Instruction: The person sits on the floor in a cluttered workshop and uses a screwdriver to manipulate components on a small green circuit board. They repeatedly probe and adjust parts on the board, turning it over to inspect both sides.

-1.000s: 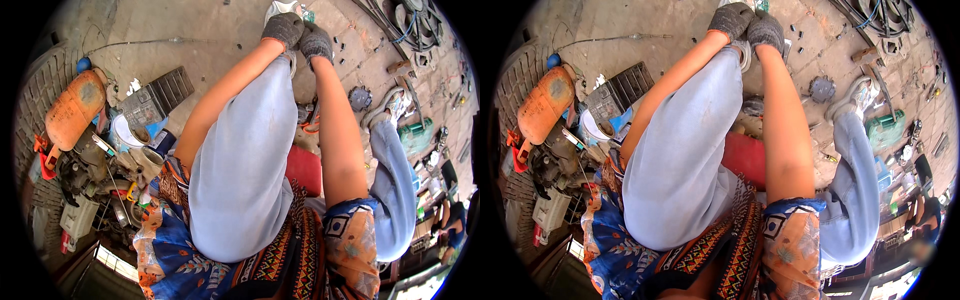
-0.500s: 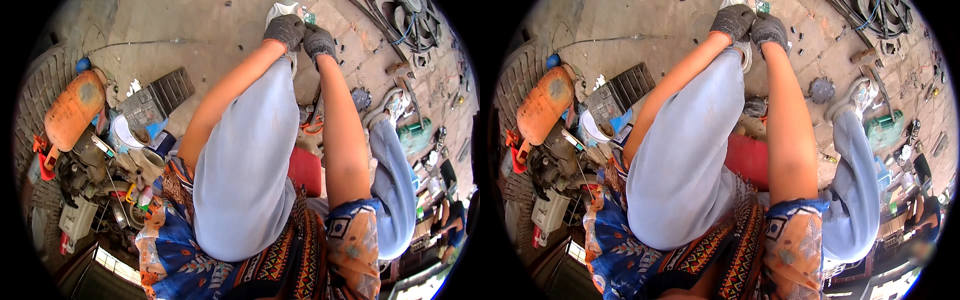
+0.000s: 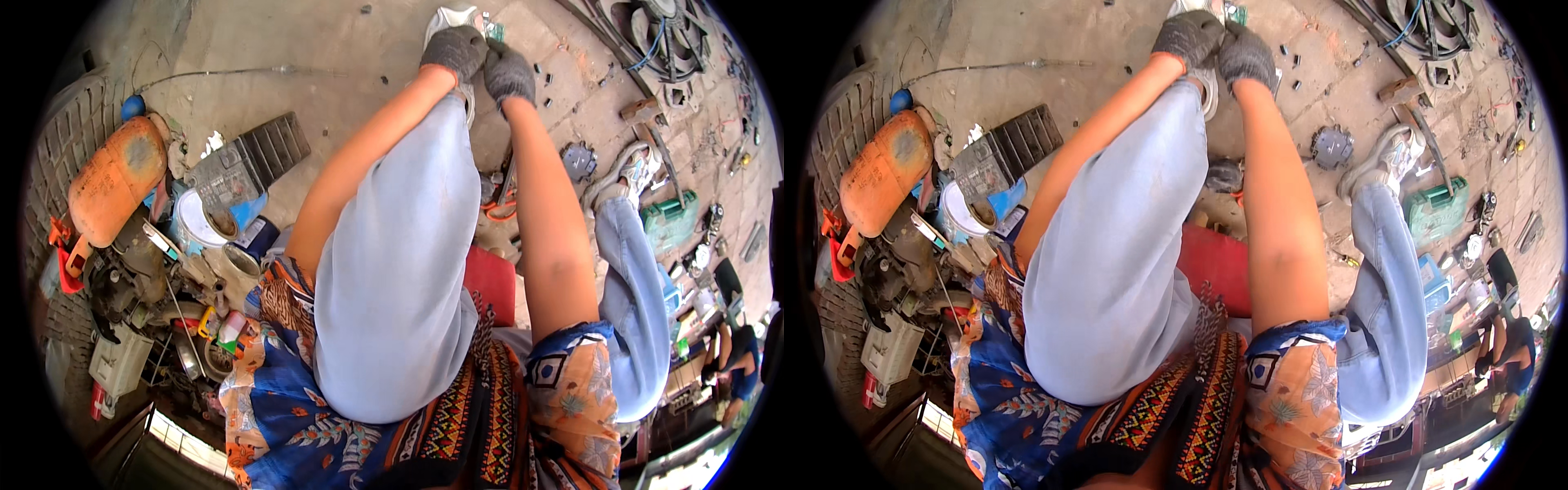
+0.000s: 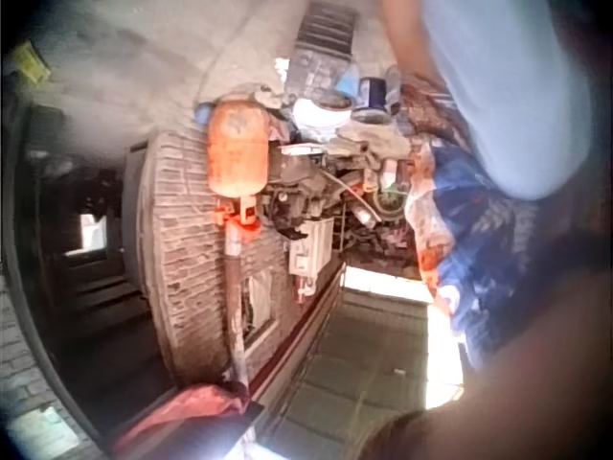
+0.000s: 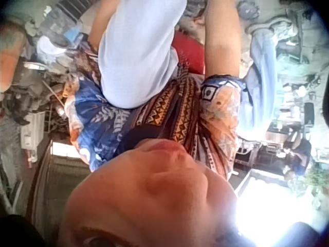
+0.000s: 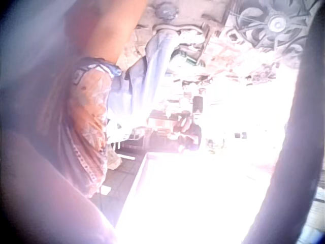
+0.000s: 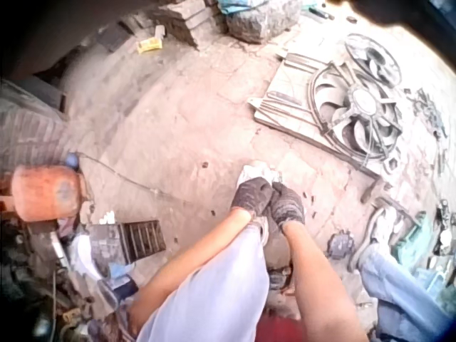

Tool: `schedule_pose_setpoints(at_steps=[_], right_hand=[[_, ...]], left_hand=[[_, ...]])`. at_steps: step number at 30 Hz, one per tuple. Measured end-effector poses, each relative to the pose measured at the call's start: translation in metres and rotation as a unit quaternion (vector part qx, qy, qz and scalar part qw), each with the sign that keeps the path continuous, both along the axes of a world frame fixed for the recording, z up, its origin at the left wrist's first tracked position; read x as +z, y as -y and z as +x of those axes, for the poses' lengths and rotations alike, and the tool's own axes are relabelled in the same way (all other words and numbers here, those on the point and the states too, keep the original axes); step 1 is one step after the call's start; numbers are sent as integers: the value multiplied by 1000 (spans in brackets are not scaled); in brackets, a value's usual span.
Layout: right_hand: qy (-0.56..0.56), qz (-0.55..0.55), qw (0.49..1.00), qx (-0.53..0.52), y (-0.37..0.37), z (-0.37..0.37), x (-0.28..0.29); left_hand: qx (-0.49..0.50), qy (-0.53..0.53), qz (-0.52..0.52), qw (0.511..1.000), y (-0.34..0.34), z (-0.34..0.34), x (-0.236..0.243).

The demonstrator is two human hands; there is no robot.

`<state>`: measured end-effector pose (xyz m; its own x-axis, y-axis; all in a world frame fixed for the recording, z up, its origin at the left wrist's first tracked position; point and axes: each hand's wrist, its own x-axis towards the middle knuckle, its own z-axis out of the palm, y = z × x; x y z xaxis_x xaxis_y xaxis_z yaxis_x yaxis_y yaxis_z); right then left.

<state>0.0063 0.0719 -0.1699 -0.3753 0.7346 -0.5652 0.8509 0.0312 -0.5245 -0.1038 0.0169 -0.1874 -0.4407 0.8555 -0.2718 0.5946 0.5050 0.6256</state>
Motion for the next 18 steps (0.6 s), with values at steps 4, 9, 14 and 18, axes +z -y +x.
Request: schedule_pose_setpoints(at_steps=[4,9,14,18], right_hand=[[5,1,1000,3,5,-1,0],[19,-6,1000,-10,9,-7,2],[16,-16,1000,7,-1,-8,1],[18,-19,1000,-11,8,-6,-10]], left_hand=[[49,27,23,998,7,5,-2],[24,0,14,1000,1,4,-4],[37,28,-11,999,1,2,11],[52,9,-8,999,7,2,2]])
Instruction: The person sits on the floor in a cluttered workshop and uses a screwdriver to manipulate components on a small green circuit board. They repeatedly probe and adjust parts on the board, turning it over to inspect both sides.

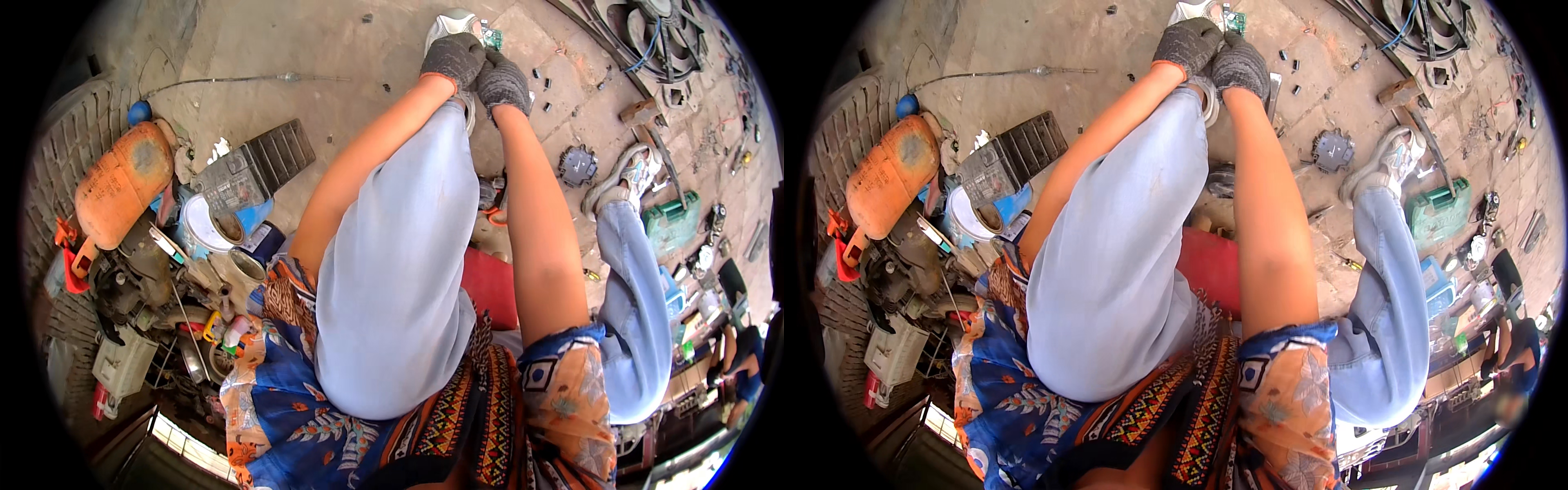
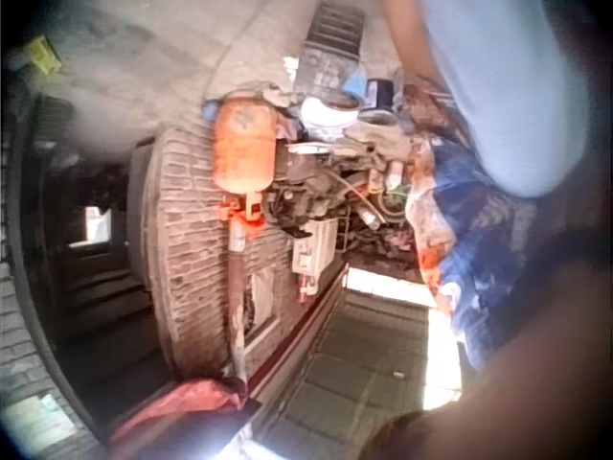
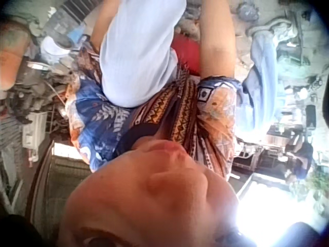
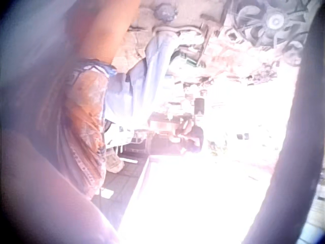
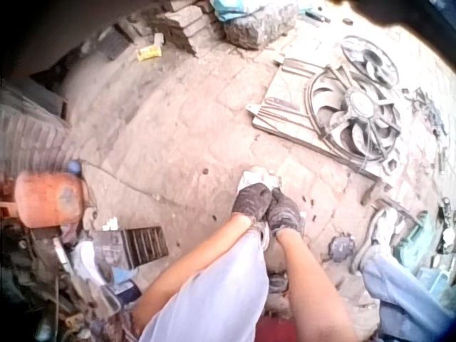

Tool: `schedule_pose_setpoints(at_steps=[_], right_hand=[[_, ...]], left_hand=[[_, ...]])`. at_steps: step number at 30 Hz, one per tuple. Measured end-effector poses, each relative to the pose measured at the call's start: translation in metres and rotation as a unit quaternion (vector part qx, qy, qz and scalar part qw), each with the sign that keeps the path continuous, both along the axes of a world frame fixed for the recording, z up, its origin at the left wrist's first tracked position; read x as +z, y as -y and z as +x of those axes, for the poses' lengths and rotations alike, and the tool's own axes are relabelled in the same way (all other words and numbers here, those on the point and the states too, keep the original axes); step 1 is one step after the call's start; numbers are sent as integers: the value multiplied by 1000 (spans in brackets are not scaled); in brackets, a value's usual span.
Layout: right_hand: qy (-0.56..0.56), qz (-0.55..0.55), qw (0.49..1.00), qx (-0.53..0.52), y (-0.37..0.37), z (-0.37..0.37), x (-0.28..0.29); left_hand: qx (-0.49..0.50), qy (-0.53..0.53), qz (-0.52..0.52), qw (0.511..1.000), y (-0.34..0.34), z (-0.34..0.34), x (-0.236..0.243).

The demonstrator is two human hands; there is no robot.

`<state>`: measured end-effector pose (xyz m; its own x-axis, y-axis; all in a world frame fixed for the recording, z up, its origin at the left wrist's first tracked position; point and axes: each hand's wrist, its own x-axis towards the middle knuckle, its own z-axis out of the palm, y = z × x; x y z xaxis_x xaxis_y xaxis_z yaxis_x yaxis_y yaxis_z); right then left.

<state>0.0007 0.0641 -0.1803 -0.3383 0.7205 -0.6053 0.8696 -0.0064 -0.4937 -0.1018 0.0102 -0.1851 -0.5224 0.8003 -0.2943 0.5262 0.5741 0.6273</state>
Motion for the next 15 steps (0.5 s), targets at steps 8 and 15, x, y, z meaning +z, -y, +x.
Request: schedule_pose_setpoints(at_steps=[8,15], right_hand=[[-16,5,1000,-19,-3,0,3],[-14,-14,999,-41,-9,-8,18]], left_hand=[[-26,16,26,999,-3,-4,9],[-31,3,61,998,-5,-2,13]])
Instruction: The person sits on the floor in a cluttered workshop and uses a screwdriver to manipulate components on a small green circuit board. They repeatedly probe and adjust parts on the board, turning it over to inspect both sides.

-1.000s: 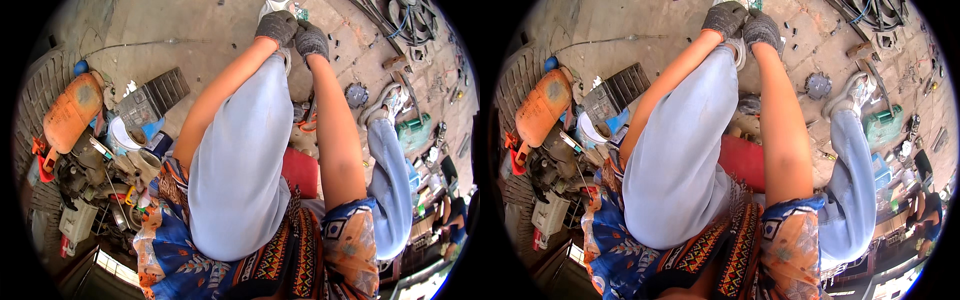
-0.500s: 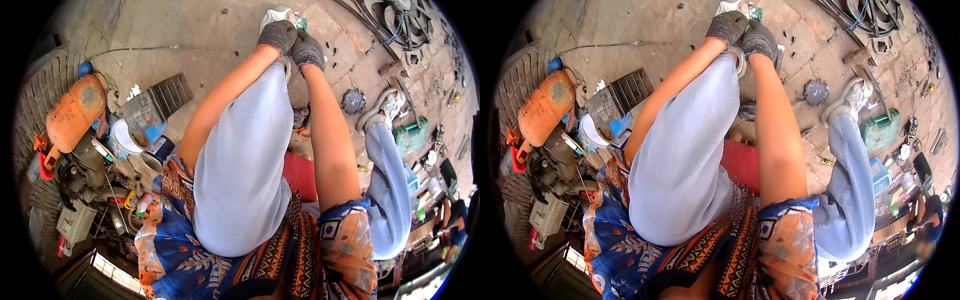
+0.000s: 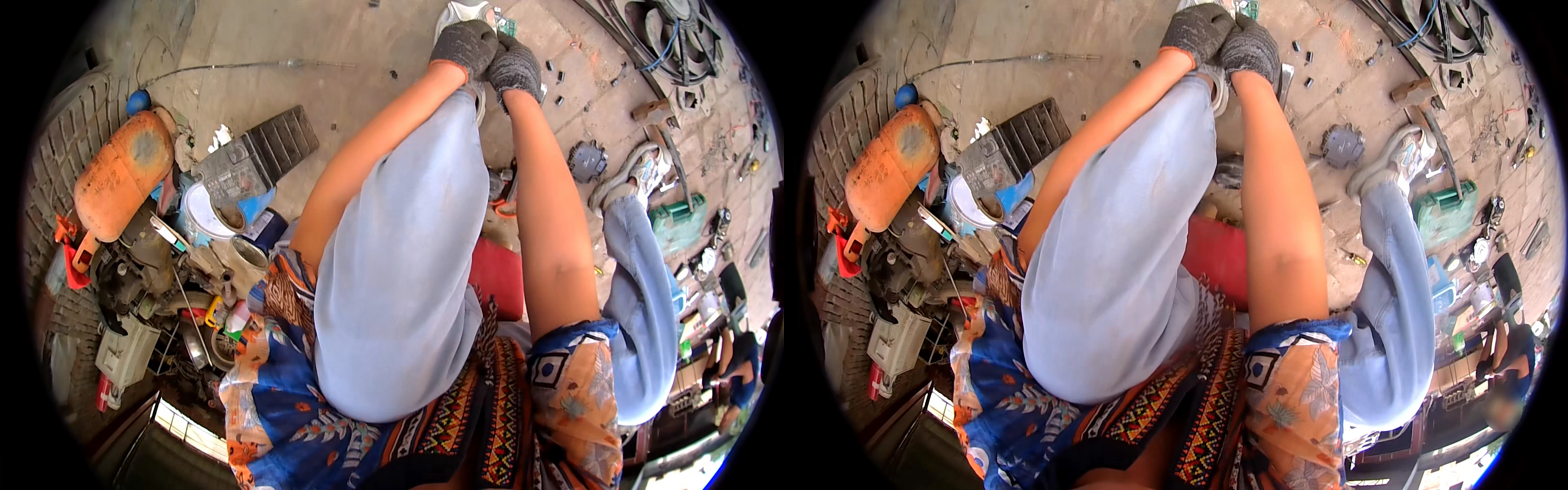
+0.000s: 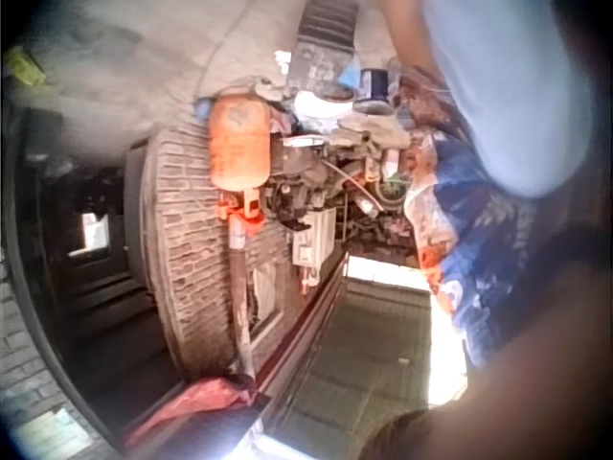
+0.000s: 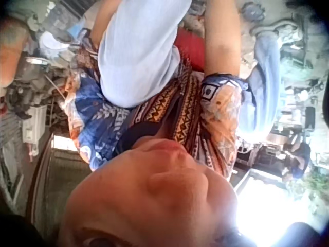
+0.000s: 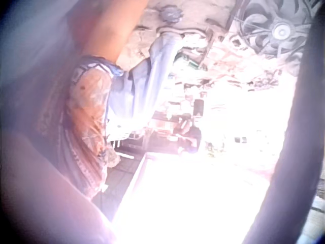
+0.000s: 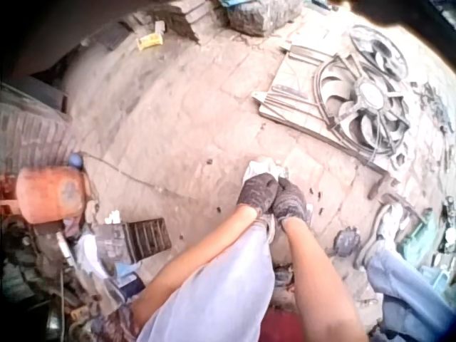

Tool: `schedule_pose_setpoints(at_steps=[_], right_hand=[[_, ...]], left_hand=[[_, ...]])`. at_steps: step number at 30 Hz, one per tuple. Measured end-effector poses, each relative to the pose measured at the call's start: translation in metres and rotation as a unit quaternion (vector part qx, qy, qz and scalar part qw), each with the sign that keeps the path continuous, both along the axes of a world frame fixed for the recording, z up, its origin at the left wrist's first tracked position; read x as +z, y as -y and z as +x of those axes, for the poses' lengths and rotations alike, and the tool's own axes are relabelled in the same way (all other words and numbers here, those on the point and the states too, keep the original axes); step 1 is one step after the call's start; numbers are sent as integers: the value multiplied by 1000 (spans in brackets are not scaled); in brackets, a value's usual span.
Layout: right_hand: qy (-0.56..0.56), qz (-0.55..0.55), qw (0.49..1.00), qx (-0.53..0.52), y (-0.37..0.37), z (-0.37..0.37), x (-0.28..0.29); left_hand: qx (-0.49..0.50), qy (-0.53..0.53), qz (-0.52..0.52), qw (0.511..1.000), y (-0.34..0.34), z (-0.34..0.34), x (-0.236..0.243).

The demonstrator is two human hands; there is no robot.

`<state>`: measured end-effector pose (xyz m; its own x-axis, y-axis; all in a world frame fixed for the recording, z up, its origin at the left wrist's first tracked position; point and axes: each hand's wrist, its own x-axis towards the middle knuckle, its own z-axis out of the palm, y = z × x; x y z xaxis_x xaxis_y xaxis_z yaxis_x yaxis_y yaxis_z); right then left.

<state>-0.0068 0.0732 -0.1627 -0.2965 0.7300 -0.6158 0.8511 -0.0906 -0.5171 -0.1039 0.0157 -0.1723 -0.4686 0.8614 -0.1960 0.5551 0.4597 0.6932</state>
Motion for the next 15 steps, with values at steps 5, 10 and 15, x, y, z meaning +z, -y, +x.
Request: schedule_pose_setpoints(at_steps=[5,10,15], right_hand=[[-17,-16,999,37,-2,13,-14],[-17,34,999,25,4,5,-16],[-2,14,998,67,-6,21,-14]], left_hand=[[19,28,-49,998,5,-2,-3],[14,18,-31,999,2,2,-22],[22,38,-47,998,3,3,-4]])
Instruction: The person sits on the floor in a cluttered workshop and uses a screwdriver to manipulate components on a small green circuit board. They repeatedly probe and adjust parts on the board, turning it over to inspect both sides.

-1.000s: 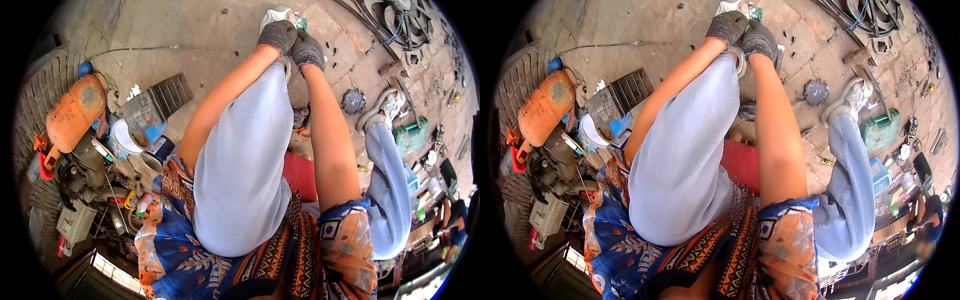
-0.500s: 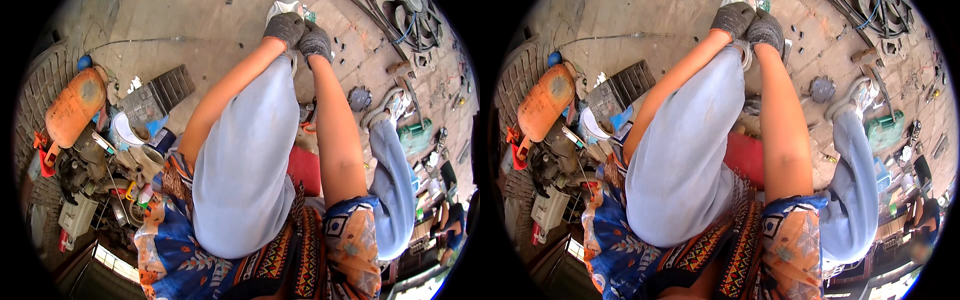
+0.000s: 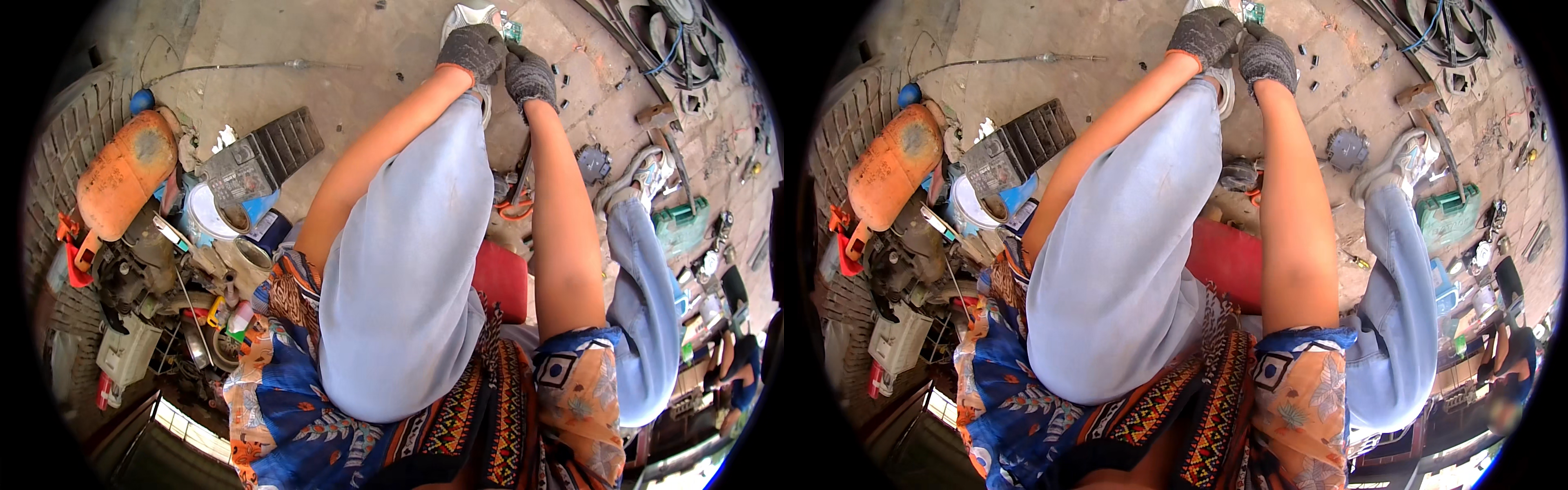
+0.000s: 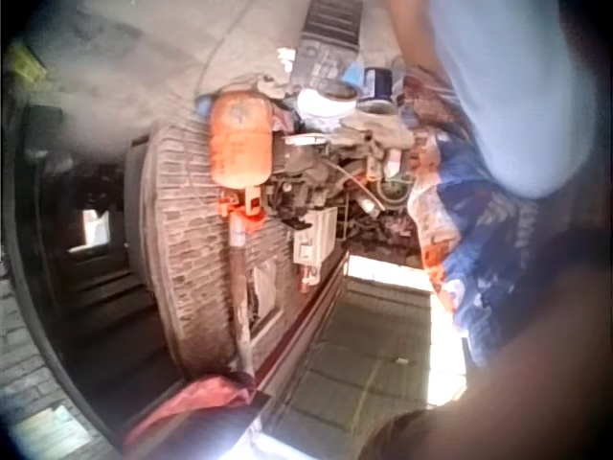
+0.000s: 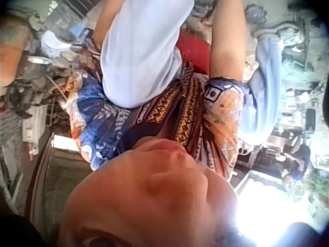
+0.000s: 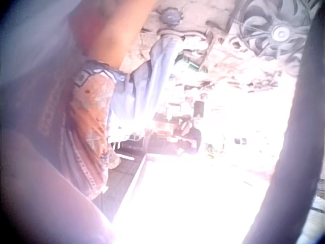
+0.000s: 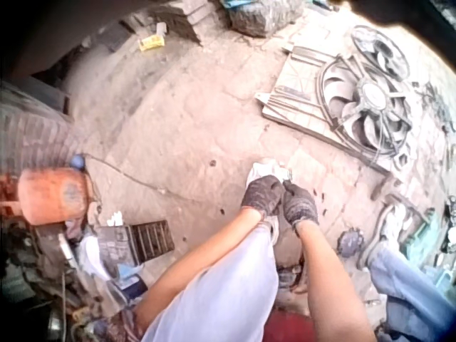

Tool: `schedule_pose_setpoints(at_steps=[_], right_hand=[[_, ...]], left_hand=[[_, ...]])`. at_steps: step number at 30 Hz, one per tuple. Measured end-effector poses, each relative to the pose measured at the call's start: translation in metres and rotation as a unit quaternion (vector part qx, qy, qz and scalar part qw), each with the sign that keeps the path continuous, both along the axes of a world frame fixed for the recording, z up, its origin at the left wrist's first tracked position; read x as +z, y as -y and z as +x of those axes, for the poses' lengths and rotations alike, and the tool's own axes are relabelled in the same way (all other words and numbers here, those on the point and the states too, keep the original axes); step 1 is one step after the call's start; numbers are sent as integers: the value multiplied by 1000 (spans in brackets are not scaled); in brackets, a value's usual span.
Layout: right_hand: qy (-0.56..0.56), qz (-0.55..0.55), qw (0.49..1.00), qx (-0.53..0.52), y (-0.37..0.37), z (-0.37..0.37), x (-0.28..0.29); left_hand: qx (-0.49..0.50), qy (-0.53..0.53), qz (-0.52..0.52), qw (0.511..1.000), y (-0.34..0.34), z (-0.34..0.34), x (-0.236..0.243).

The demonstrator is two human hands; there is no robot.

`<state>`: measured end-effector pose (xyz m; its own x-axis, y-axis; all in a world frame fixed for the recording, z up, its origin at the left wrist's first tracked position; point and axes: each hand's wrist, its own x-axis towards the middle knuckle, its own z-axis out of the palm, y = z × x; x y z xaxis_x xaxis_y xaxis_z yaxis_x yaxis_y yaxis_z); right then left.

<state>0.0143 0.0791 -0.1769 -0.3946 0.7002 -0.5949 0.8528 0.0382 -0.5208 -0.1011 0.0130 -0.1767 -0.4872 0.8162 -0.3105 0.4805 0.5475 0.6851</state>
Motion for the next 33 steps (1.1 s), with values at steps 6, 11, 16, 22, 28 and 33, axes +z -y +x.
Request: schedule_pose_setpoints(at_steps=[6,11,16,22,28,33], right_hand=[[18,25,1000,-5,8,-4,7],[-12,51,999,-4,5,-11,0],[13,41,999,28,8,1,7],[-26,72,997,8,15,3,10],[-147,-25,965,-216,12,38,23],[-45,146,985,-76,-10,7,-4]], left_hand=[[-15,-18,-61,998,-9,0,-19],[-10,-42,1,999,-3,-2,-19],[7,-6,18,1000,5,1,-16],[1,-14,30,999,0,-3,-13],[66,159,7,985,14,-4,8],[20,59,44,997,22,0,23]])
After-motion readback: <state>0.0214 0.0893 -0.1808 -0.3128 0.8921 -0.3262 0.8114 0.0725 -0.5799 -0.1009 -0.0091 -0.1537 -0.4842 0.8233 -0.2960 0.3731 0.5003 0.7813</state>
